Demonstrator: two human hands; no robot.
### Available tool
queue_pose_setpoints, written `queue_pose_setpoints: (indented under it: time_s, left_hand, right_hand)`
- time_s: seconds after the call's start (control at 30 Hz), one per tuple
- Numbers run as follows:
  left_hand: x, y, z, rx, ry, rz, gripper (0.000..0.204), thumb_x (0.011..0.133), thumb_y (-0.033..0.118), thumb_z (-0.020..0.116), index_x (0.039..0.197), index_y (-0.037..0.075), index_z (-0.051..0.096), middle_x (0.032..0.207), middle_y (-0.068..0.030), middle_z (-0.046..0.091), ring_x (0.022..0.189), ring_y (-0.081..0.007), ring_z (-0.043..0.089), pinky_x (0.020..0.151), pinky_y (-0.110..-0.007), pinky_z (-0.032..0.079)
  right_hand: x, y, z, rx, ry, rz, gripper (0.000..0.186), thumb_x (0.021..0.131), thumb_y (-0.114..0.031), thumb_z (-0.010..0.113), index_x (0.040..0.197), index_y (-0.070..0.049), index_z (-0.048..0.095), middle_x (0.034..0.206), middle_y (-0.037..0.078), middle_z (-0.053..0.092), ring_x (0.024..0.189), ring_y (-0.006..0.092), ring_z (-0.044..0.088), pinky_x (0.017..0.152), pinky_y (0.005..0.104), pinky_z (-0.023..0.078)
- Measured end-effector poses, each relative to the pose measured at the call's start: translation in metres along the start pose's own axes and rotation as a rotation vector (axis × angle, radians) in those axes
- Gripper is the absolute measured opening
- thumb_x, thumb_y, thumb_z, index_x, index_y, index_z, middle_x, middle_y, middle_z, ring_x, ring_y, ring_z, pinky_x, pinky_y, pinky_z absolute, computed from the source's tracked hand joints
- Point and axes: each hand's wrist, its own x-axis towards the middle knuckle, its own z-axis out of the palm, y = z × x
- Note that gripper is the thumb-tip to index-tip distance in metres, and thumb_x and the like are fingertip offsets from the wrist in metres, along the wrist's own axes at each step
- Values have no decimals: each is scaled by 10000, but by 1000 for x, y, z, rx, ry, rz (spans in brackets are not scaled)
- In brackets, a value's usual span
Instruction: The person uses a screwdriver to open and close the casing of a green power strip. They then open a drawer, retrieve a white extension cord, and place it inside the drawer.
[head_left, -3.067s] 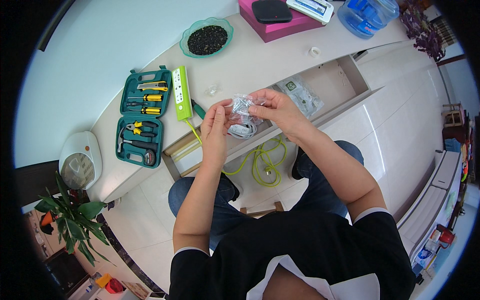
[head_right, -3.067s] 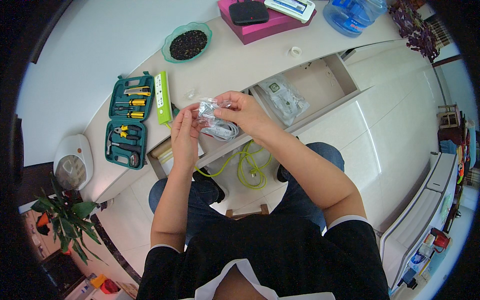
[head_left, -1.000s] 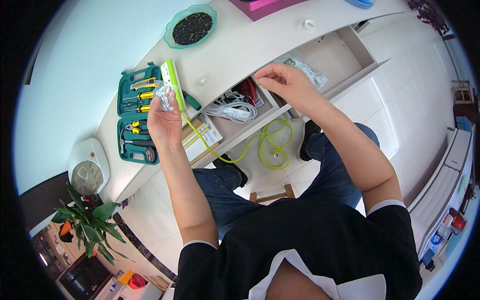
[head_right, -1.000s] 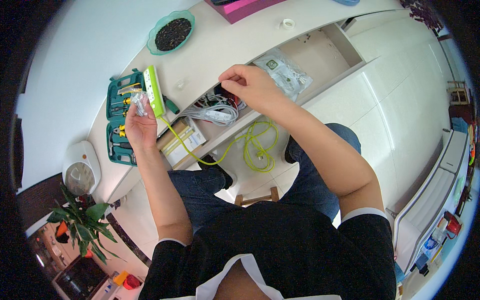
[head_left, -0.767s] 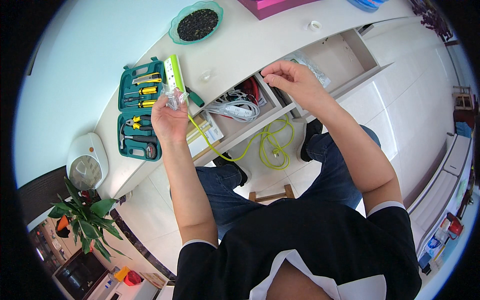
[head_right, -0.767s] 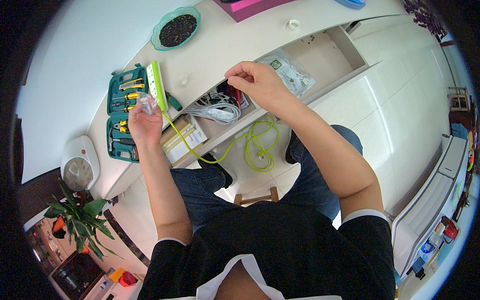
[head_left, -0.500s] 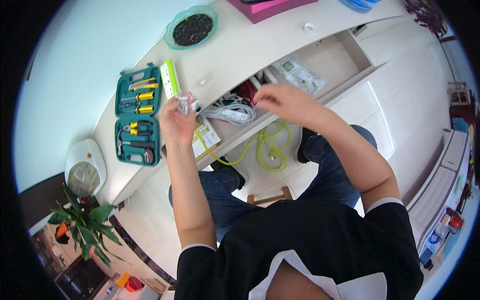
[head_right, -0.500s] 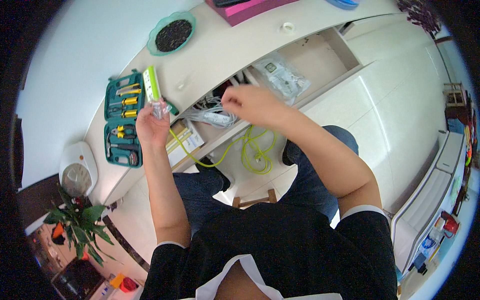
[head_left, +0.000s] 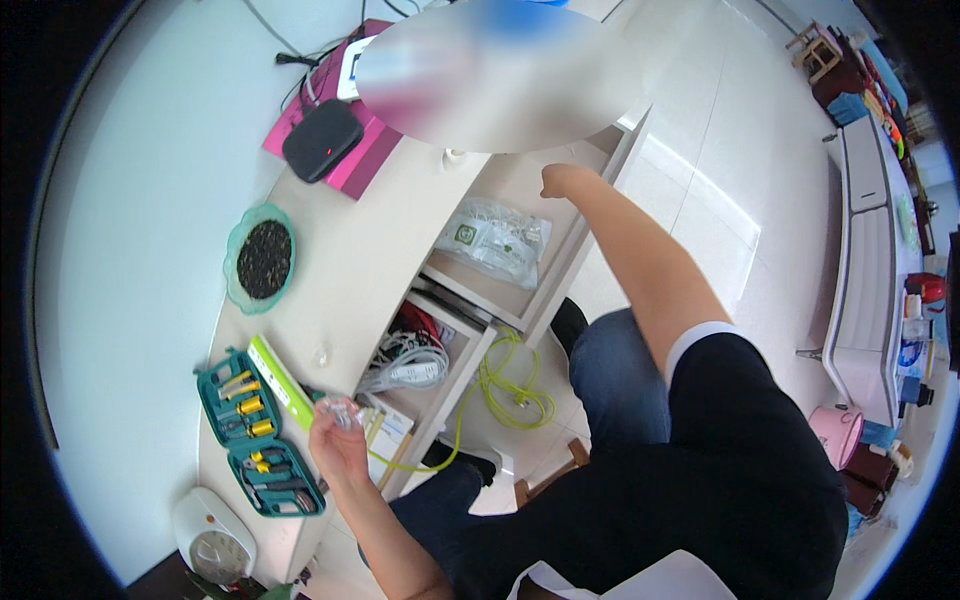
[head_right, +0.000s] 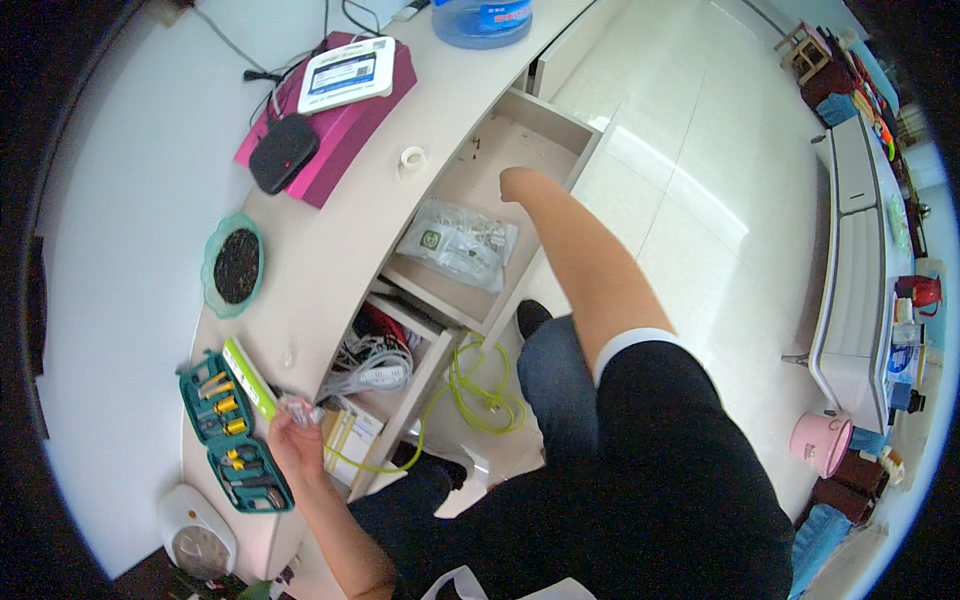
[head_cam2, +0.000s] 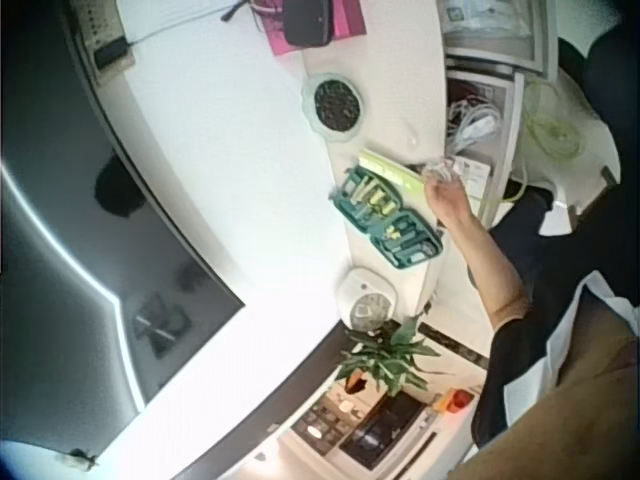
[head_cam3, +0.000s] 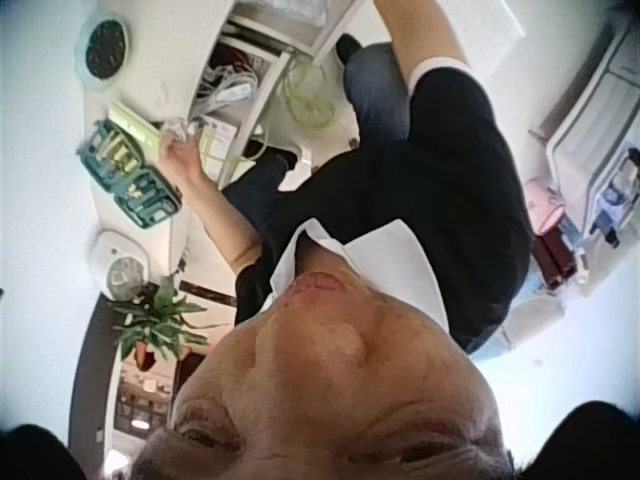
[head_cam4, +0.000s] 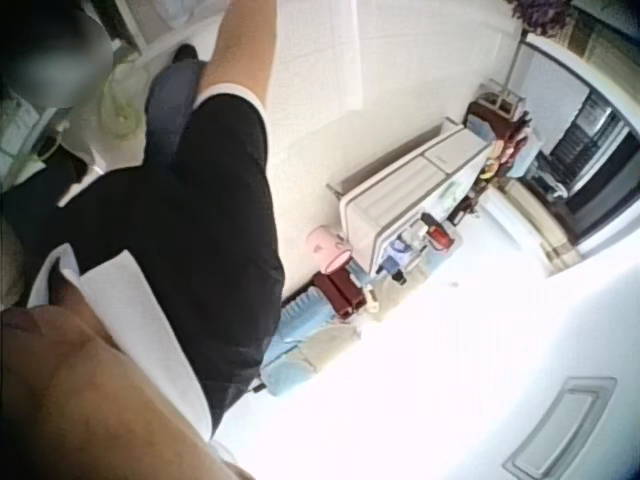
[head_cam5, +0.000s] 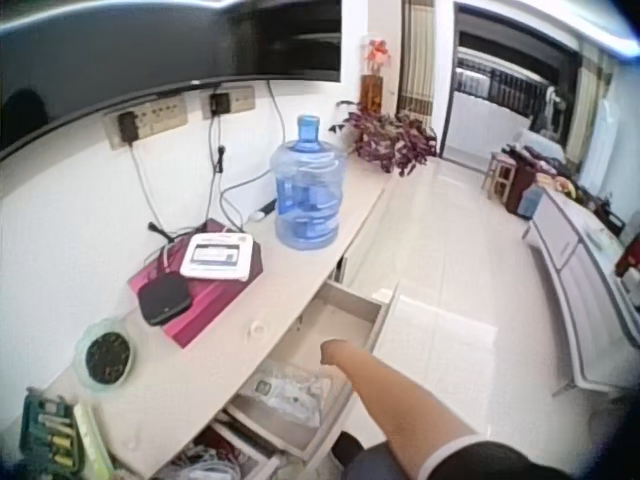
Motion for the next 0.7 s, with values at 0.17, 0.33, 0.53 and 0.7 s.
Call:
queue_pose_setpoints:
  time_s: [0.17,0.33,0.53,0.7]
  left_hand:
    - [-1,-15,20,-38,40,-51,142,769,120,530,865,16,523,817,-104,565,792,-238,559,736,-320,463]
    - [15,-39,21,-19,-35,-261,259,821,273,494,844,16,508,762,-126,534,767,-251,532,679,-337,451]
    - [15,-57,5,41,84,-292,299,860,308,430,660,110,330,600,-12,297,557,-143,308,526,-290,295]
    - [26,-63,6,10,157,-354,297,861,274,447,640,100,352,611,-37,316,569,-163,307,525,-295,295]
  right_hand:
    - [85,6,47,306,76,209,347,730,-275,622,979,-35,645,1037,151,619,969,311,585,814,402,475]
    - [159,5,79,503,308,151,344,740,-224,638,1039,-54,626,1063,167,604,1016,317,562,879,388,448]
    - [161,-3,42,765,570,484,323,783,-45,524,1103,-38,568,1198,144,505,1158,291,453,932,371,413]
    - [189,40,46,519,649,371,380,798,-68,503,1177,-48,513,1262,121,450,1214,257,397,996,354,342]
